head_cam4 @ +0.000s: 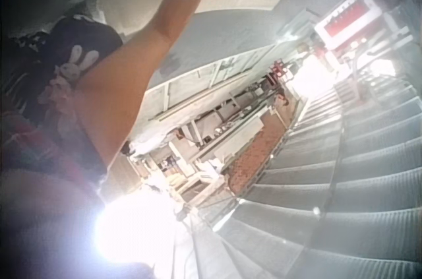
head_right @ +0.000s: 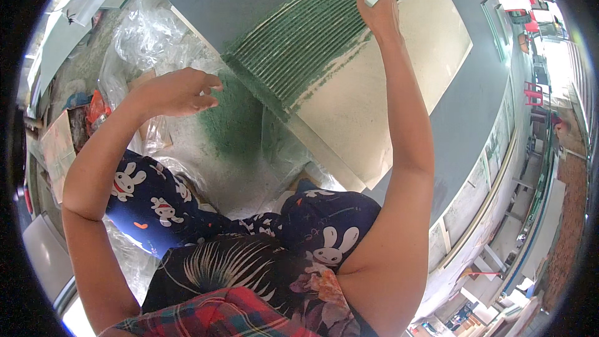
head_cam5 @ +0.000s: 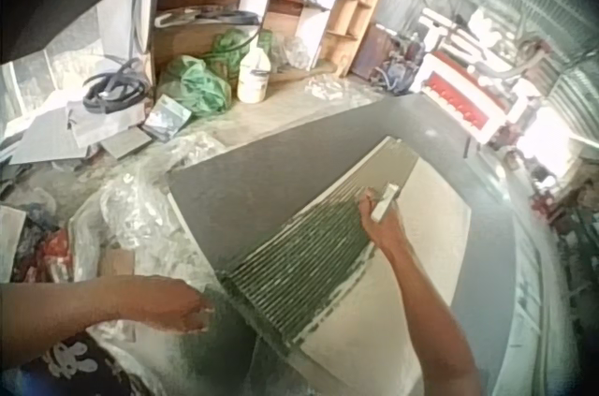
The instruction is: Using a small handheld tool to apply thin parallel strips of green adhesive or paint onto a large flat surface.
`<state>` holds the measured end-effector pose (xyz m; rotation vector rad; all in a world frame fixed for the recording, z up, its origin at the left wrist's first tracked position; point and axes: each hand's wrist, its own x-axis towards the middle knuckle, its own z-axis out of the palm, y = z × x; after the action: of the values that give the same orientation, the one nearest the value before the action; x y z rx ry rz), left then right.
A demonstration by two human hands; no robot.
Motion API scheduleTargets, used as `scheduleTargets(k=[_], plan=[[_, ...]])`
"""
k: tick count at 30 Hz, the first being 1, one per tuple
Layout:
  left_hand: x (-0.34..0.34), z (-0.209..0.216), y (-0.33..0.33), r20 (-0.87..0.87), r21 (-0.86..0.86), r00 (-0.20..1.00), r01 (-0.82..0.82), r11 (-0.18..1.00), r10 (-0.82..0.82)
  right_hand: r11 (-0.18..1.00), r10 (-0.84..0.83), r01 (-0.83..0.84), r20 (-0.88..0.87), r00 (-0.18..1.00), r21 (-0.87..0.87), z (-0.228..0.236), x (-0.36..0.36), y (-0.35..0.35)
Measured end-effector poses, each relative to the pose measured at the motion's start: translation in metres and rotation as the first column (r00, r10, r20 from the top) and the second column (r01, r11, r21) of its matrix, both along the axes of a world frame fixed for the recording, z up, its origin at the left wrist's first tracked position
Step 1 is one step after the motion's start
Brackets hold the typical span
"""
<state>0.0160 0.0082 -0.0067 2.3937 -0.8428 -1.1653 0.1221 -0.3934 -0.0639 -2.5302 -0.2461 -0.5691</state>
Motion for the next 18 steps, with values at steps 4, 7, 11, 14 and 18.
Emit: scheduleTargets(k=[4,7,11,14,18], plan=[[-0.002,0.0,-0.001,0.044,-0.019,0.999,0.013,1.0,-0.012,0.999,0.02,-0.021,-0.023,1.0,-0.042,0.005,-0.013,0.01],[-0.003,0.003,0.0,0.039,-0.018,0.999,0.008,1.0,-0.007,0.997,0.034,-0.04,-0.086,0.996,-0.068,0.015,-0.03,0.031],[-0.003,0.003,-0.001,0.058,-0.014,0.998,0.029,0.999,-0.028,0.996,0.052,-0.062,-0.144,0.988,-0.07,0.023,-0.049,0.05],[-0.003,0.002,0.0,0.064,-0.007,0.998,0.027,1.0,-0.027,0.995,0.051,-0.065,-0.181,0.982,-0.073,0.024,-0.06,0.06],[-0.004,0.007,0.0,0.069,-0.016,0.997,0.023,1.0,-0.022,0.995,0.092,-0.098,-0.212,0.973,-0.016,0.028,-0.076,0.076]])
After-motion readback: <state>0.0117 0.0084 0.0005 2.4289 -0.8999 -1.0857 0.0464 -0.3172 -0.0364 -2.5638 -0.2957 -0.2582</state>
